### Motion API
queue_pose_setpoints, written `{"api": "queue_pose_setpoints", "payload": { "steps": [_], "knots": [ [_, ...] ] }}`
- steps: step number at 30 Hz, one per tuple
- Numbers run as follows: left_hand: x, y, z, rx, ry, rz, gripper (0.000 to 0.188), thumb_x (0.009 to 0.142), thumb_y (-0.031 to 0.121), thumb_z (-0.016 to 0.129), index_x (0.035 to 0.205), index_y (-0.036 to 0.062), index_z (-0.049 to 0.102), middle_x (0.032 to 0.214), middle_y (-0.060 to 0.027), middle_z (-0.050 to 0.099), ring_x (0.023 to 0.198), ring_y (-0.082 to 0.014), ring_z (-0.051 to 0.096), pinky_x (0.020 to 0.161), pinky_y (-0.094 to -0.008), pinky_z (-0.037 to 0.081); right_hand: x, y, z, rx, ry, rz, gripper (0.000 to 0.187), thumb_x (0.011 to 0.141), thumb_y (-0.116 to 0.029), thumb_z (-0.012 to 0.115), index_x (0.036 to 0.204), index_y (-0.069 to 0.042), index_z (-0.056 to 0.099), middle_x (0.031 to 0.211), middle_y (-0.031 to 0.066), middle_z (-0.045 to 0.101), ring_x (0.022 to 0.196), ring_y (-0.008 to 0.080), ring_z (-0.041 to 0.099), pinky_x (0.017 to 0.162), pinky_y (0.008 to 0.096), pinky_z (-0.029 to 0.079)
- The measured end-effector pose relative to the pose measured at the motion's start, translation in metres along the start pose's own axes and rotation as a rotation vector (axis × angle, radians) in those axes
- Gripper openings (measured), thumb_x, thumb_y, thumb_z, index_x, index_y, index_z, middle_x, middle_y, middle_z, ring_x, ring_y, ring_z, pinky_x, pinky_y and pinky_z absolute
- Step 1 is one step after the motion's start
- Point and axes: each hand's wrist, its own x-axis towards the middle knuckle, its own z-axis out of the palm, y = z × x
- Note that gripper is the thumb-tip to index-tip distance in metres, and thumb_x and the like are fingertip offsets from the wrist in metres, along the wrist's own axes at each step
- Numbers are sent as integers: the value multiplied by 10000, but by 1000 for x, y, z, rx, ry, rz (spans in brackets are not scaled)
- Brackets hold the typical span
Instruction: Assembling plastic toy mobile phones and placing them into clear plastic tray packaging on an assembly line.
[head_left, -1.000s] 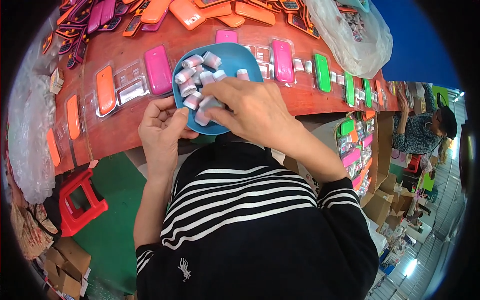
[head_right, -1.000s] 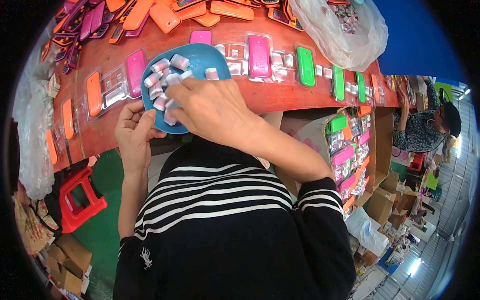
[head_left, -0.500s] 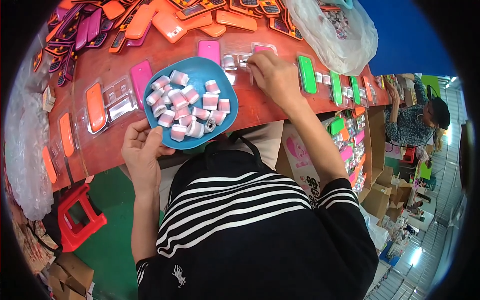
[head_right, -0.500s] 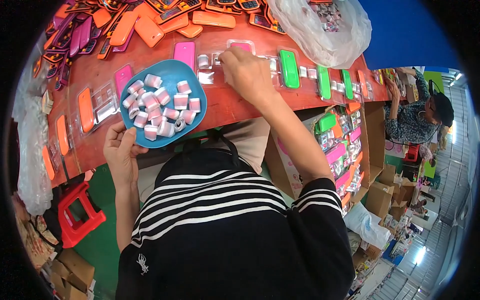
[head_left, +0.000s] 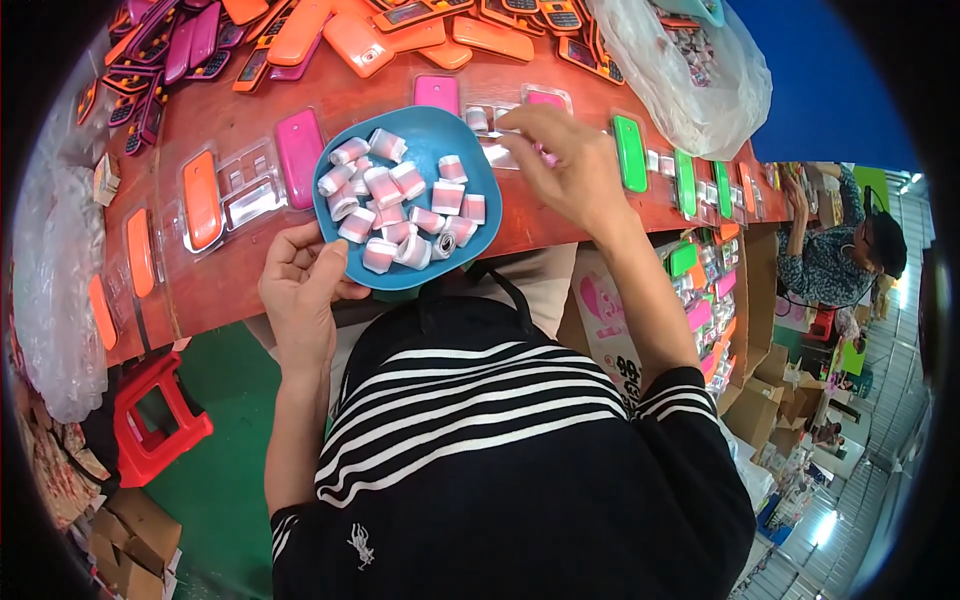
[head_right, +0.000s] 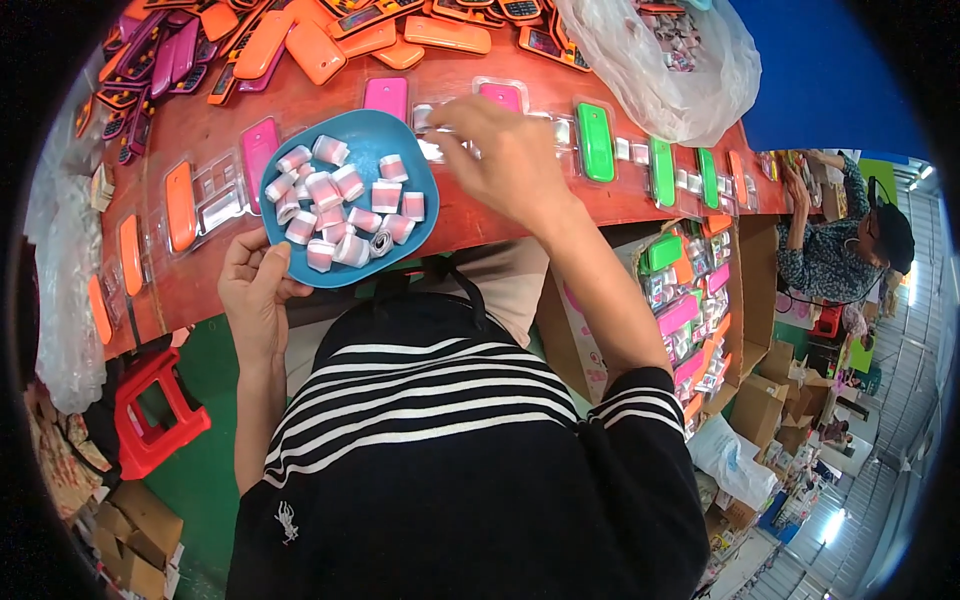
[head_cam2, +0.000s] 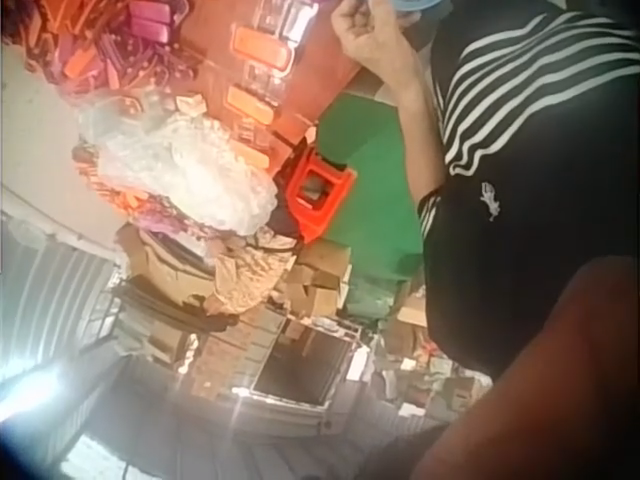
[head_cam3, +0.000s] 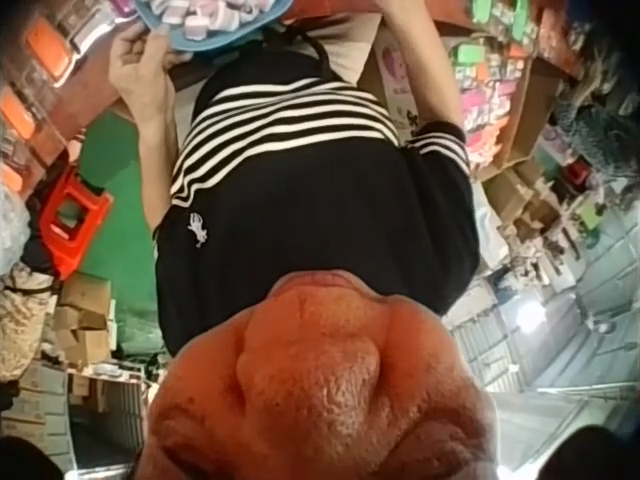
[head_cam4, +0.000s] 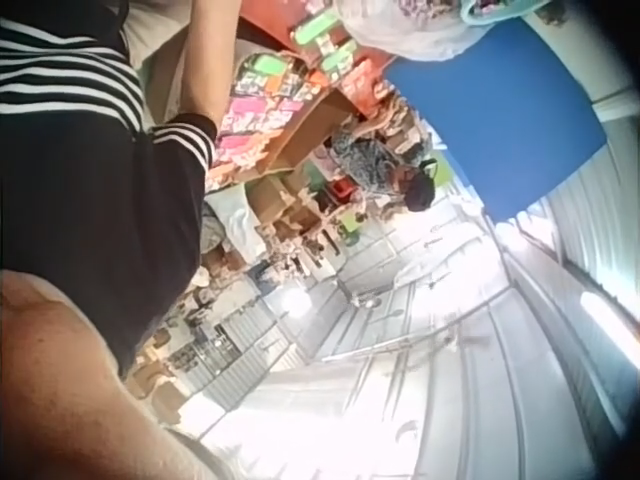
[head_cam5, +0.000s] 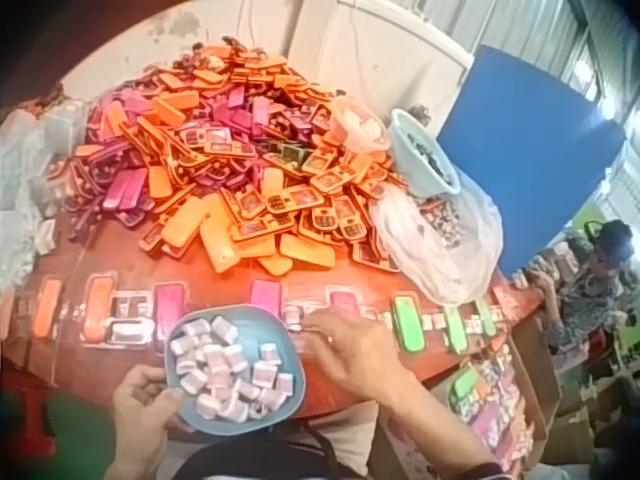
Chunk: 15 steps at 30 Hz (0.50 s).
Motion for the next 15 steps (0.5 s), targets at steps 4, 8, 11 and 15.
{"api": "queue_pose_setpoints", "payload": {
  "steps": [4, 8, 11, 15],
  "knots": [
    [-1, 4, 0, 11, -15, -3, 214, 829, 23, 570, 1013, -70, 513, 842, -110, 612, 624, -101, 602, 488, -195, 525, 8, -19, 10, 35, -147, -381, 191, 709, -63, 646, 900, -65, 630, 920, 55, 620, 828, 235, 598, 699, 334, 485],
    [-10, 7, -13, 18, 16, 21, 214, 830, 25, 568, 1017, -62, 510, 841, -111, 611, 619, -100, 599, 476, -194, 514, 13, -32, 15, -3, -209, -478, 176, 710, -98, 650, 874, -61, 602, 904, 37, 611, 834, 230, 562, 786, 360, 424],
    [-21, 10, -28, 12, 64, 4, 214, 832, 26, 564, 1022, -56, 506, 845, -110, 610, 621, -103, 598, 464, -198, 506, 18, -38, 21, 207, -324, -403, 147, 747, -117, 661, 871, -57, 608, 806, 34, 619, 777, 200, 580, 703, 313, 438],
    [-38, 10, -46, 22, 133, -8, 215, 829, 24, 559, 1021, -56, 504, 845, -106, 608, 627, -102, 598, 462, -203, 509, 53, -42, 33, 641, -401, -25, 133, 815, -112, 645, 911, -20, 636, 815, 39, 616, 764, 110, 586, 653, 258, 449]
  ]
}}
